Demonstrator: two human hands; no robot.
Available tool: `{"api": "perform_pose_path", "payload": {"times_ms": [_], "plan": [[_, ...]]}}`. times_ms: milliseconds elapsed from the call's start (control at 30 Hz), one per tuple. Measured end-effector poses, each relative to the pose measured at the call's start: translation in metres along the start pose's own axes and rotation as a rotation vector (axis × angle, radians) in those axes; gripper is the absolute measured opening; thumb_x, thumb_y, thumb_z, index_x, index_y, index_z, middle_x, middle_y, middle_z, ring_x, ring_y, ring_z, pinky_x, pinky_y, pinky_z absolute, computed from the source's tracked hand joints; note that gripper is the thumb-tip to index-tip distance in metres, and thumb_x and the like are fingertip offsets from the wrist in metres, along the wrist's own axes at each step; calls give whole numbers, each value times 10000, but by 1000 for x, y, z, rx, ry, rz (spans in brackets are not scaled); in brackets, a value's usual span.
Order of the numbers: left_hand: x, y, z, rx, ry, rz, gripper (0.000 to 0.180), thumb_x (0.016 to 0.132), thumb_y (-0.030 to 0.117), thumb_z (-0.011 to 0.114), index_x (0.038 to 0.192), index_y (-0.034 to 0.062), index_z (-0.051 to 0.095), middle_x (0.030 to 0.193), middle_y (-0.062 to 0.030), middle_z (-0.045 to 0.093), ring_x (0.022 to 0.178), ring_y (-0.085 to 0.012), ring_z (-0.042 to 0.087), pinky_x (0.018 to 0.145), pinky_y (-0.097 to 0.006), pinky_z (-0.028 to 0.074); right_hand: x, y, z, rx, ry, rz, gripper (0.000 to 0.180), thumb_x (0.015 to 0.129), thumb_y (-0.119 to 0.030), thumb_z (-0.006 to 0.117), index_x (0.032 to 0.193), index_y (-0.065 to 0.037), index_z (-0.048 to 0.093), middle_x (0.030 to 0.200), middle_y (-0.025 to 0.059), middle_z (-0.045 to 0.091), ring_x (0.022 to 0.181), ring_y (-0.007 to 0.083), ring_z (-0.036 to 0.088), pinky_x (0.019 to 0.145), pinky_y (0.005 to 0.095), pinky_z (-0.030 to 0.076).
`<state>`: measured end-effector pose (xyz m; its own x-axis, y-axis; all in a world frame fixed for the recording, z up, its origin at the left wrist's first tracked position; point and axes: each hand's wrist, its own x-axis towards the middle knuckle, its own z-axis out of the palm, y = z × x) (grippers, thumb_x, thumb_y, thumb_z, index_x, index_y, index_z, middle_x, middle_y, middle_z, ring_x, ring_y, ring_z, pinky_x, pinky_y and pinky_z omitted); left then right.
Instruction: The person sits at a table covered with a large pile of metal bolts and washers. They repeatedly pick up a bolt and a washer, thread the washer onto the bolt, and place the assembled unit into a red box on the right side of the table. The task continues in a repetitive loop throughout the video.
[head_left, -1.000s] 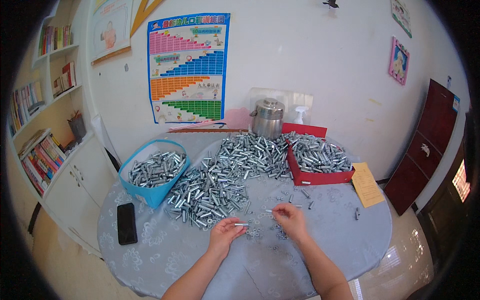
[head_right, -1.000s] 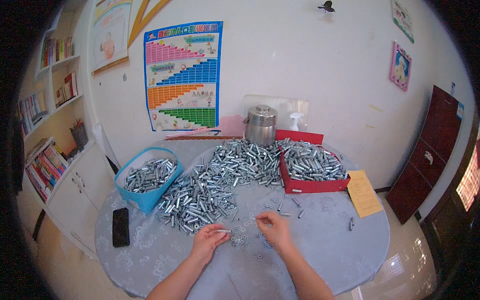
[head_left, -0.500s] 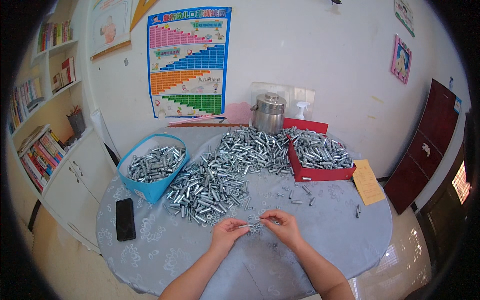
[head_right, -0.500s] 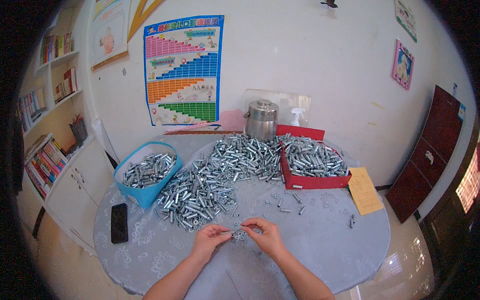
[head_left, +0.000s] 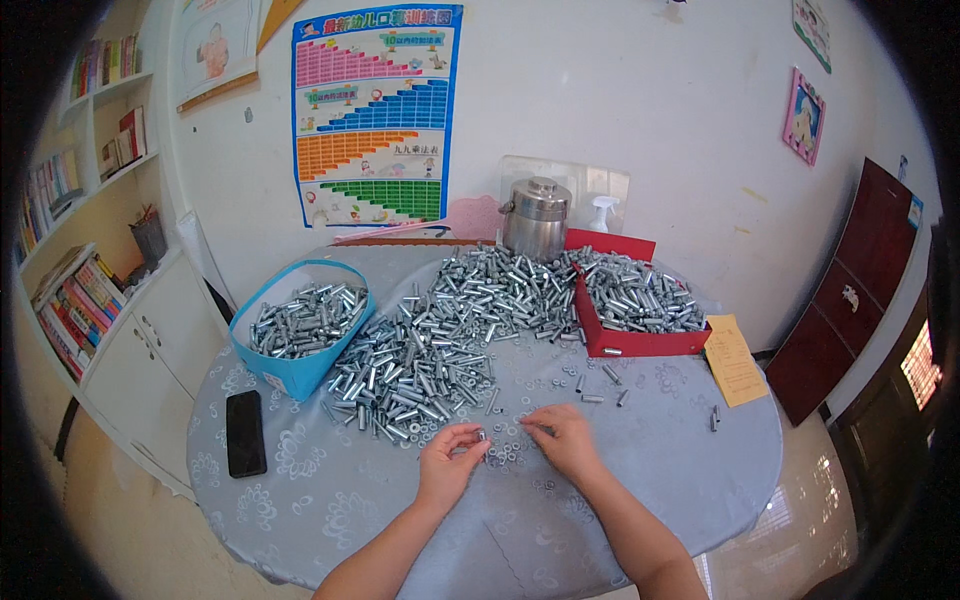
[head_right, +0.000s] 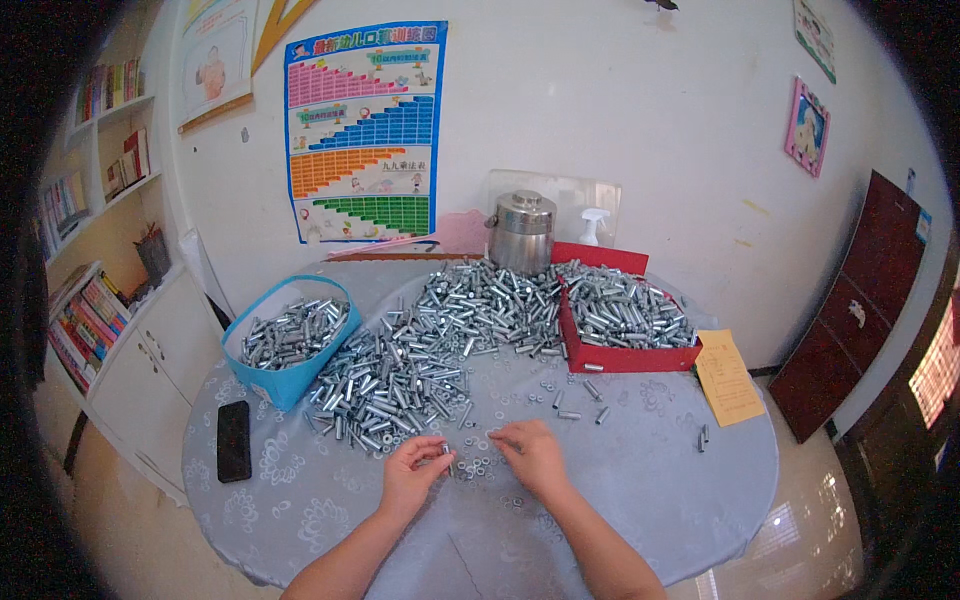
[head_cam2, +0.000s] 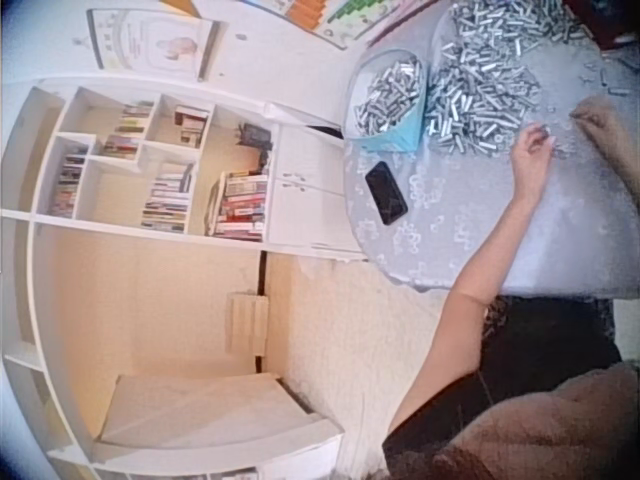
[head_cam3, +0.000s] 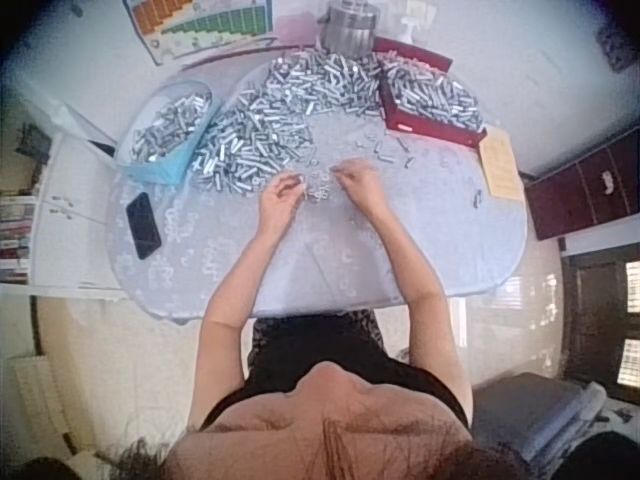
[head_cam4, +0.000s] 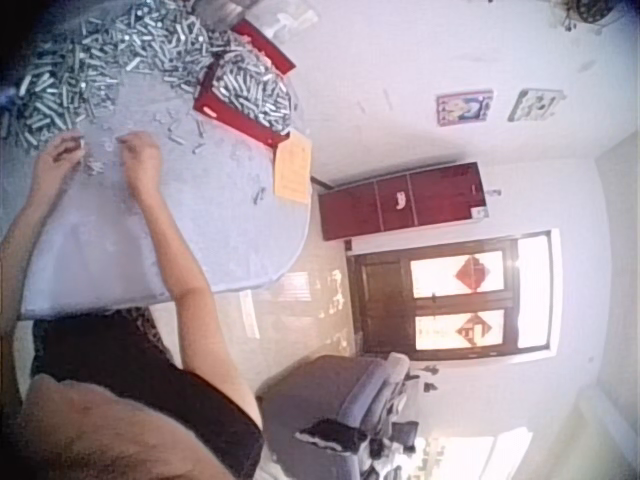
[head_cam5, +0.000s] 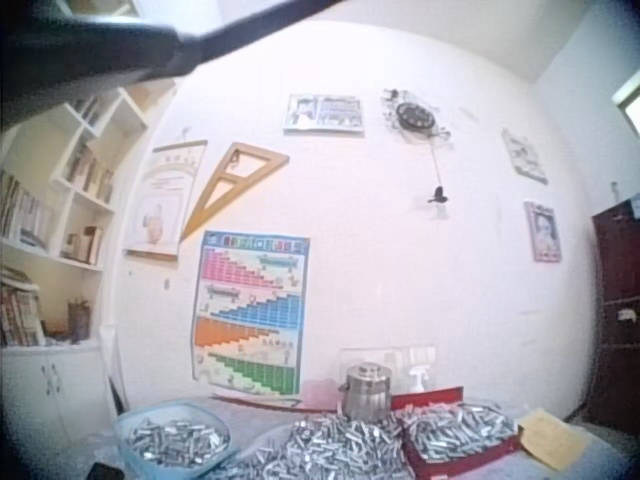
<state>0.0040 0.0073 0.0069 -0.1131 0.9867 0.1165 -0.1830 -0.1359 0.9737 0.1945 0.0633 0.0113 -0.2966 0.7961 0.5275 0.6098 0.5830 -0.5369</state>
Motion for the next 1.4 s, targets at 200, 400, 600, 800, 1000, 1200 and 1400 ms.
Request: {"api": "perform_pose_path", "payload": {"times_ms": [200, 400, 600, 800, 1000, 1200, 1400], "plan": [[0, -3, 1, 35, -6, 45, 278, 758, 24, 643, 1020, 2, 554, 848, -57, 626, 741, -93, 582, 631, -202, 472, 2, 8, 15, -114, -89, -84, 175, 698, -203, 653, 841, -103, 663, 819, 73, 597, 791, 257, 539, 719, 362, 418], [1, -7, -2, -90, 10, -24, 270, 785, 14, 608, 1048, -19, 556, 866, -109, 629, 757, -137, 606, 657, -237, 506, 4, 0, 8, -88, -151, 54, 153, 692, -183, 663, 806, -83, 644, 770, 70, 609, 757, 258, 555, 747, 356, 404], [4, -5, -6, -327, 115, -186, 196, 797, 9, 593, 977, -63, 567, 848, -149, 619, 715, -189, 628, 653, -272, 548, -6, -16, 4, 646, -136, 441, 101, 749, -129, 677, 813, -59, 645, 782, 3, 631, 680, 77, 544, 665, 221, 415], [3, -4, -6, -365, 138, -284, 150, 811, 30, 581, 931, -59, 563, 851, -163, 615, 713, -215, 632, 652, -284, 551, -9, -23, 5, 751, -232, 482, 115, 752, -127, 682, 833, -50, 654, 777, -19, 614, 704, 46, 516, 644, 194, 414], [3, -7, -8, -426, 89, -403, 147, 823, 65, 577, 916, -47, 555, 868, -180, 614, 746, -232, 629, 677, -302, 545, -12, -24, 7, 580, -95, 311, 159, 746, -134, 680, 876, -43, 658, 789, 28, 635, 749, 113, 559, 687, 235, 430], [1, -2, -7, -439, -4, -457, 163, 833, 89, 571, 924, -44, 548, 908, -197, 614, 752, -218, 626, 682, -291, 536, -7, -35, 1, 262, -19, -12, 169, 743, -93, 652, 907, -54, 655, 820, 78, 634, 781, 185, 587, 706, 280, 442], [1, -5, -7, -414, -27, -434, 156, 839, 99, 565, 919, -35, 553, 916, -191, 619, 745, -199, 625, 683, -290, 533, -4, -19, -4, 392, 16, 229, 137, 724, -87, 646, 858, -63, 659, 805, 80, 630, 758, 229, 581, 706, 316, 439]]}}
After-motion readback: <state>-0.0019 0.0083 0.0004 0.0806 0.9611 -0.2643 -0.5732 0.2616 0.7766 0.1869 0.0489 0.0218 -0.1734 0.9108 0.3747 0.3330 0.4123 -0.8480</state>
